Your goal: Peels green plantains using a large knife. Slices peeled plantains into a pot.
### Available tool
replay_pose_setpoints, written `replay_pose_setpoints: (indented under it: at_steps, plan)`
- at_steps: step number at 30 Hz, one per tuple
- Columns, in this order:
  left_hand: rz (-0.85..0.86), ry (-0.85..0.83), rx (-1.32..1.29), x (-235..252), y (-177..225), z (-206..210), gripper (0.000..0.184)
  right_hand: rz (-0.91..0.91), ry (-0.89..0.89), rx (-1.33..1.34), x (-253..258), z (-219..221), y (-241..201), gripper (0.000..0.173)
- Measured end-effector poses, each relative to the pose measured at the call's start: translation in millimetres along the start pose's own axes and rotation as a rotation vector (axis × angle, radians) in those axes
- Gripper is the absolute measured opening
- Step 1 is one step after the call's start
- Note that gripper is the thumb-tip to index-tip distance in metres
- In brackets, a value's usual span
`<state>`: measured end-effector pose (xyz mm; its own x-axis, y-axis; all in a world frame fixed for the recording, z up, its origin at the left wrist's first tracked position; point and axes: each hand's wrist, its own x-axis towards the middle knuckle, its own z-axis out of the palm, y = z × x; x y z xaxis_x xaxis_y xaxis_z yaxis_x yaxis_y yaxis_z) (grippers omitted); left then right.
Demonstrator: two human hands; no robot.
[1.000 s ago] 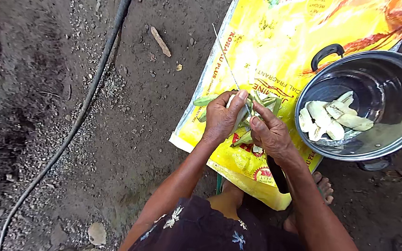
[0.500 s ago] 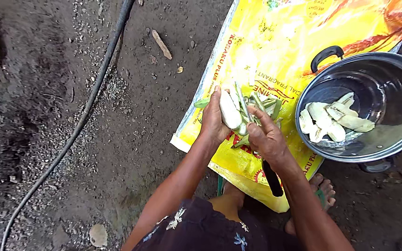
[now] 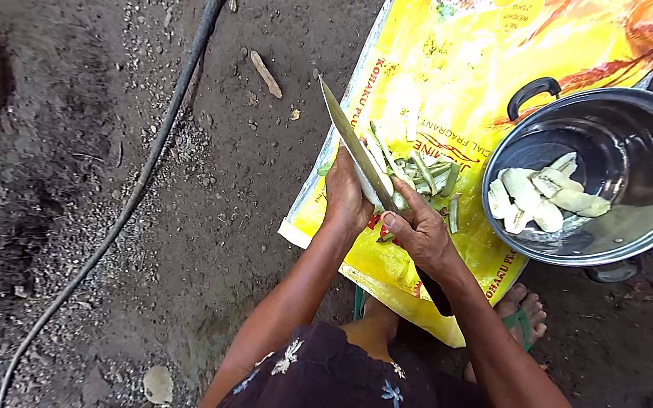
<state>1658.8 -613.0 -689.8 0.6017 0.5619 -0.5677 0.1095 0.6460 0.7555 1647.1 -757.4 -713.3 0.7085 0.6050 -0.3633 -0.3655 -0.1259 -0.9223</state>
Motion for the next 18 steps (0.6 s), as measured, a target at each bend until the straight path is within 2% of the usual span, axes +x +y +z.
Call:
replay_pose_setpoints:
  at_steps: [5,9,12,15,18]
  plan:
    - [-0.008,-0.019,-0.021,-2.4,1.1,-0.7,0.042,-0.059,0.030,0.008,0.5,1.0,6.3,0.060]
    - [-0.013,-0.086,0.018,-2.7,1.2,-5.8,0.030,-0.065,-0.014,0.000,0.2,-5.6,6.4,0.055]
    - [-0.083,-0.085,0.084,-7.0,2.0,-3.3,0.039,-0.073,-0.009,0.047,1.8,-9.8,9.7,0.041]
    - [-0.058,-0.061,0.108,-8.2,0.4,1.3,0.045,-0.023,-0.033,0.088,3.0,-13.2,5.7,0.044]
    - [-0.069,-0.072,0.101,-3.7,1.8,3.0,0.046,0.055,-0.118,0.364,4.2,-13.1,1.2,0.047]
